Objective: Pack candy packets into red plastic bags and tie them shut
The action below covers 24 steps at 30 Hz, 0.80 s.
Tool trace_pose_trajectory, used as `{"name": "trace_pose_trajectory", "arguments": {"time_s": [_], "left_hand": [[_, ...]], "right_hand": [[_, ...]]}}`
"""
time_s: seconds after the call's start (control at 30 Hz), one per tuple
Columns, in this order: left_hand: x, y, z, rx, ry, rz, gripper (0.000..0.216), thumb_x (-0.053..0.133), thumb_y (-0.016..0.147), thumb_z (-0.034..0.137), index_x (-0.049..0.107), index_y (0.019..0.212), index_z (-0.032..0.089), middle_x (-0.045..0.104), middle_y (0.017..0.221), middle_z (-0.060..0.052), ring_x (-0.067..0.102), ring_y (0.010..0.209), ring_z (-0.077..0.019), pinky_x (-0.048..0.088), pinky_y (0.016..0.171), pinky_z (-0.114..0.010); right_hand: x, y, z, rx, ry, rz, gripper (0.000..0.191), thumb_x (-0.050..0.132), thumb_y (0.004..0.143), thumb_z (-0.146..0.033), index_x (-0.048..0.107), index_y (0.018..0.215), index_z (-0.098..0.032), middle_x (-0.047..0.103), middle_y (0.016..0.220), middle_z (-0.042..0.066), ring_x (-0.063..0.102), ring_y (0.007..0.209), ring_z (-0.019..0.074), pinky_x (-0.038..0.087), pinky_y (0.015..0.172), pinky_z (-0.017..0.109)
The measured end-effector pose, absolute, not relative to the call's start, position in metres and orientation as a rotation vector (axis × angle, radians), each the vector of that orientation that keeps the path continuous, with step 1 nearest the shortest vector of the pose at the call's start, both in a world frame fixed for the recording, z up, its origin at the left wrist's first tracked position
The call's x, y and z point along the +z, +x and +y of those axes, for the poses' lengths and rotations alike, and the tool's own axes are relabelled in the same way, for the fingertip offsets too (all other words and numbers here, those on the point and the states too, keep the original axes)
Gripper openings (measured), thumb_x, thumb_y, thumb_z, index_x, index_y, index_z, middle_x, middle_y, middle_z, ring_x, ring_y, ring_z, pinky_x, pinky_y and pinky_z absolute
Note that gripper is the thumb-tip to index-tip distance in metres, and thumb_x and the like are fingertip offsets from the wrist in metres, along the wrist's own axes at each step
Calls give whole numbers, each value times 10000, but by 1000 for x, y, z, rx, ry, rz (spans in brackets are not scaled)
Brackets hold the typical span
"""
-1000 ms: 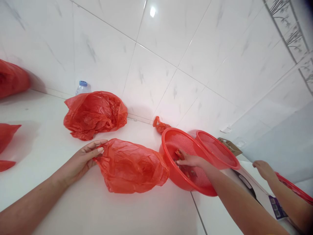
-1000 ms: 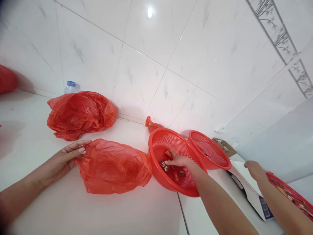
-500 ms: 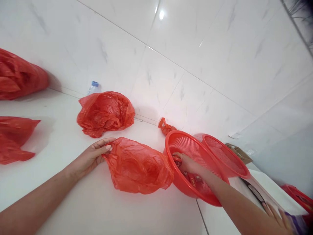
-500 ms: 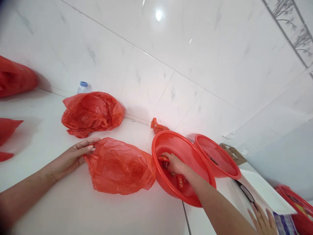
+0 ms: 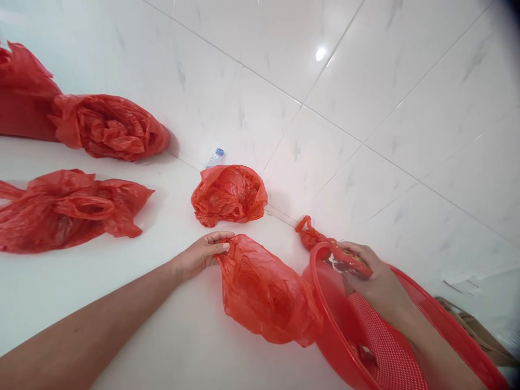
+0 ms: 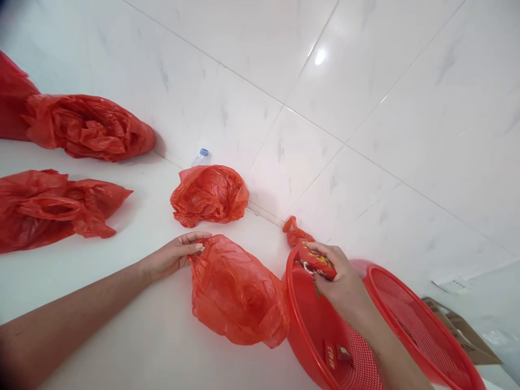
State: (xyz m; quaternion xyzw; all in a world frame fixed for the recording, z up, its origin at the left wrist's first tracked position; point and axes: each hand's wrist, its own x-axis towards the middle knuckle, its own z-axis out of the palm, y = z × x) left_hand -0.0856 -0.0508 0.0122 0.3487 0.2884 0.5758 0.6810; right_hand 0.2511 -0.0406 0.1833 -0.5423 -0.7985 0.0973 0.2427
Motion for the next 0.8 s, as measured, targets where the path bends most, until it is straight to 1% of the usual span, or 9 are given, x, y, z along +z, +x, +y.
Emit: {"name": "trace_pose_trajectory", "arguments": {"time_s": [0.13, 0.3, 0.37, 0.47, 0.53, 0.6, 0.67, 0.73, 0.8], "left_hand": [[11, -86, -51, 1292, 803, 650, 409, 698, 735, 258, 592, 1127, 215, 651, 1106, -89, 632, 929, -211, 475, 838, -361], [8, -86, -49, 1296, 785, 632, 401, 704, 727, 248, 598, 1113, 223, 663, 1078, -74, 642, 896, -205, 483, 811, -349], [8, -86, -49, 1295, 786, 625, 401, 707, 723, 246, 601, 1110, 221, 666, 1075, -75, 644, 886, -206, 483, 803, -346], [7, -86, -48, 1289, 788, 626, 402, 704, 726, 237, 599, 1114, 221, 663, 1078, -76, 641, 876, -197, 481, 803, -343], [8, -87, -48, 1285, 790, 624, 403, 700, 731, 234, 595, 1119, 222, 663, 1068, -74, 638, 867, -191, 481, 805, -345], [7, -87, -48, 1283, 793, 622, 403, 697, 735, 234, 592, 1123, 220, 664, 1060, -74, 637, 865, -191, 481, 806, -348], [7, -87, -47, 1288, 791, 629, 397, 700, 731, 230, 599, 1115, 218, 668, 1052, -68, 639, 858, -188, 484, 798, -339], [6, -87, -47, 1295, 784, 636, 390, 707, 722, 225, 609, 1100, 222, 674, 1044, -58, 643, 849, -186, 490, 785, -326], [6, -86, -46, 1297, 781, 636, 389, 712, 716, 228, 614, 1092, 226, 677, 1046, -54, 648, 860, -192, 494, 789, -326]], "right_hand": [[182, 201, -64, 350, -1230, -2436, 536, 484, 721, -86, 540, 1177, -363, 562, 1116, 8, 600, 966, 177, 547, 756, 294], [143, 163, -72, 379, -1043, -2801, 741, 390, 641, 62, 510, 1217, -389, 535, 1039, 21, 620, 817, 141, 572, 657, 250], [126, 158, -66, 326, -985, -2848, 753, 405, 639, 66, 502, 1225, -397, 546, 1026, 19, 629, 792, 146, 579, 648, 260], [108, 157, -56, 307, -938, -2830, 731, 531, 662, -4, 460, 1263, -414, 549, 1145, 23, 640, 895, 193, 592, 694, 296], [106, 158, -51, 327, -973, -2790, 739, 583, 668, -52, 423, 1298, -404, 505, 1265, 26, 610, 1020, 225, 582, 777, 333], [112, 162, -51, 331, -1074, -2726, 673, 571, 709, -93, 428, 1304, -374, 475, 1317, 26, 566, 1107, 236, 552, 858, 381], [123, 169, -54, 300, -1183, -2616, 511, 551, 762, -150, 513, 1231, -348, 487, 1313, 17, 542, 1139, 244, 525, 899, 414], [138, 181, -57, 273, -1257, -2461, 327, 535, 808, -228, 595, 1113, -327, 531, 1265, 20, 570, 1090, 245, 533, 869, 408], [152, 200, -58, 251, -1329, -2293, 216, 511, 837, -297, 629, 1018, -308, 597, 1163, 36, 613, 990, 233, 546, 801, 379]]}}
